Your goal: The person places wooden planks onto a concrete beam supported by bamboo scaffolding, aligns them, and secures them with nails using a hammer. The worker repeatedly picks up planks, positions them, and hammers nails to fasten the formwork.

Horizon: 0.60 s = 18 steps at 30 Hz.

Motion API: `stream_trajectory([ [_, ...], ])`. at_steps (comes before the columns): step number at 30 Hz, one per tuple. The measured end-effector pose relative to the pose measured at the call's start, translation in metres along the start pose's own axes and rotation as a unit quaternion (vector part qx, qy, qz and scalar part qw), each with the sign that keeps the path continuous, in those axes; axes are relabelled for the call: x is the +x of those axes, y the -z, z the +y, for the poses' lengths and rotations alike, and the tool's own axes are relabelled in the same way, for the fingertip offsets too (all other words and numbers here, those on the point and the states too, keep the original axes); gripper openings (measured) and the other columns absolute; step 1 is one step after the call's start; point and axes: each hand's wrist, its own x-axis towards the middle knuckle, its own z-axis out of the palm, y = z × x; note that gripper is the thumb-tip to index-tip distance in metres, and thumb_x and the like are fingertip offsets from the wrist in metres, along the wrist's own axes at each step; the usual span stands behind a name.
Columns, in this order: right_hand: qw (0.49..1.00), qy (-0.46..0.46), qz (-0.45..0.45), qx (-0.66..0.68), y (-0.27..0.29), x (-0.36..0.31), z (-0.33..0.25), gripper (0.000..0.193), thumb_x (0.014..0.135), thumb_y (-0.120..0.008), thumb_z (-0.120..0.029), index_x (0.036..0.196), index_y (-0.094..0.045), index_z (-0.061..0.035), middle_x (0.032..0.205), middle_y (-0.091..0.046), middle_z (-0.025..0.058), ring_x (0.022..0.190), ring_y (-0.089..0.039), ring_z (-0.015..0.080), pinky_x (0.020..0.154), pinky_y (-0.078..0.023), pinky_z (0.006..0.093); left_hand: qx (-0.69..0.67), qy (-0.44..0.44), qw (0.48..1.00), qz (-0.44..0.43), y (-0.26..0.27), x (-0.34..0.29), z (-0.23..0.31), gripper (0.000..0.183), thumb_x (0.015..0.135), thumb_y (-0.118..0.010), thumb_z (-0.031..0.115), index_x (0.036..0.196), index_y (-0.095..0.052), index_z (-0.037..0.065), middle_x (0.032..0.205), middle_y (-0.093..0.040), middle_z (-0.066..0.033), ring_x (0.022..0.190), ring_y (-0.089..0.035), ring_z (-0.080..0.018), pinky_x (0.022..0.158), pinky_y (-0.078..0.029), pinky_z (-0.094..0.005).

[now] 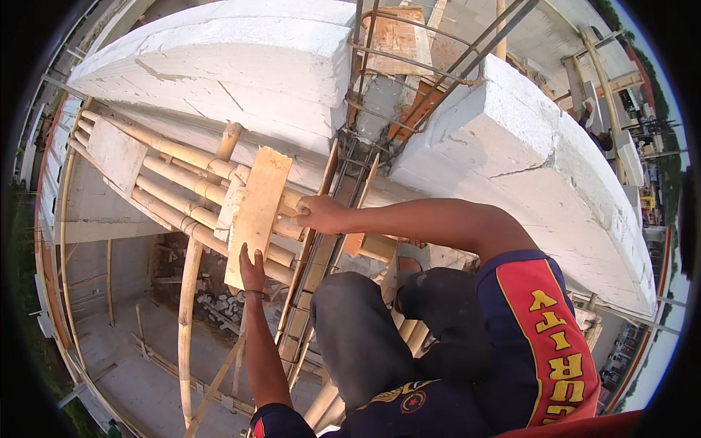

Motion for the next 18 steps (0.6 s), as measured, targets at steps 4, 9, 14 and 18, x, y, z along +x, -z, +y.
stream_trajectory([
  [4, 0.965, 0.088, -0.248, 0.001, 0.087, -0.126, -0.031, 0.046, 0.092, -0.059, -0.040, 0.118, -0.059, -0.0018, 0.099, -0.068, 0.0142, 0.092, -0.064, 0.0252, 0.078, -0.049, 0.0360, -0.164, 0.034, 0.983, -0.080, -0.035, -0.037, 0.023, 0.055, 0.097, -0.050, 0.021, 0.141, -0.031, -0.007, 0.141, -0.041, -0.0252, 0.131, -0.042, -0.0328, 0.108, -0.035, -0.0388],
  [9, 0.908, 0.365, 0.022, 0.206, 0.170, -0.291, -0.119, 0.066, 0.092, -0.055, -0.051, 0.135, -0.049, -0.0017, 0.122, -0.059, 0.0169, 0.111, -0.059, 0.0308, 0.089, -0.047, 0.0429, -0.015, -0.239, 0.954, -0.183, -0.062, -0.059, 0.099, 0.058, 0.096, -0.051, 0.027, 0.142, -0.031, -0.003, 0.142, -0.039, -0.0253, 0.132, -0.038, -0.0361, 0.110, -0.031, -0.0415],
  [14, 0.787, 0.515, 0.196, 0.277, 0.152, -0.345, -0.182, 0.062, 0.091, -0.055, -0.050, 0.131, -0.052, -0.0033, 0.126, -0.057, 0.0164, 0.114, -0.057, 0.0338, 0.090, -0.046, 0.0449, 0.053, -0.272, 0.917, -0.289, -0.059, -0.093, 0.190, 0.062, 0.093, -0.054, 0.034, 0.142, -0.034, 0.000, 0.140, -0.039, -0.0273, 0.130, -0.037, -0.0435, 0.109, -0.030, -0.0463],
  [18, 0.790, 0.495, 0.241, 0.269, 0.143, -0.355, -0.189, 0.060, 0.089, -0.057, -0.049, 0.128, -0.054, -0.0033, 0.124, -0.058, 0.0162, 0.114, -0.056, 0.0342, 0.091, -0.046, 0.0452, 0.049, -0.254, 0.911, -0.321, -0.060, -0.093, 0.236, 0.061, 0.094, -0.053, 0.035, 0.141, -0.035, 0.002, 0.141, -0.038, -0.0277, 0.130, -0.037, -0.0443, 0.107, -0.032, -0.0469],
])
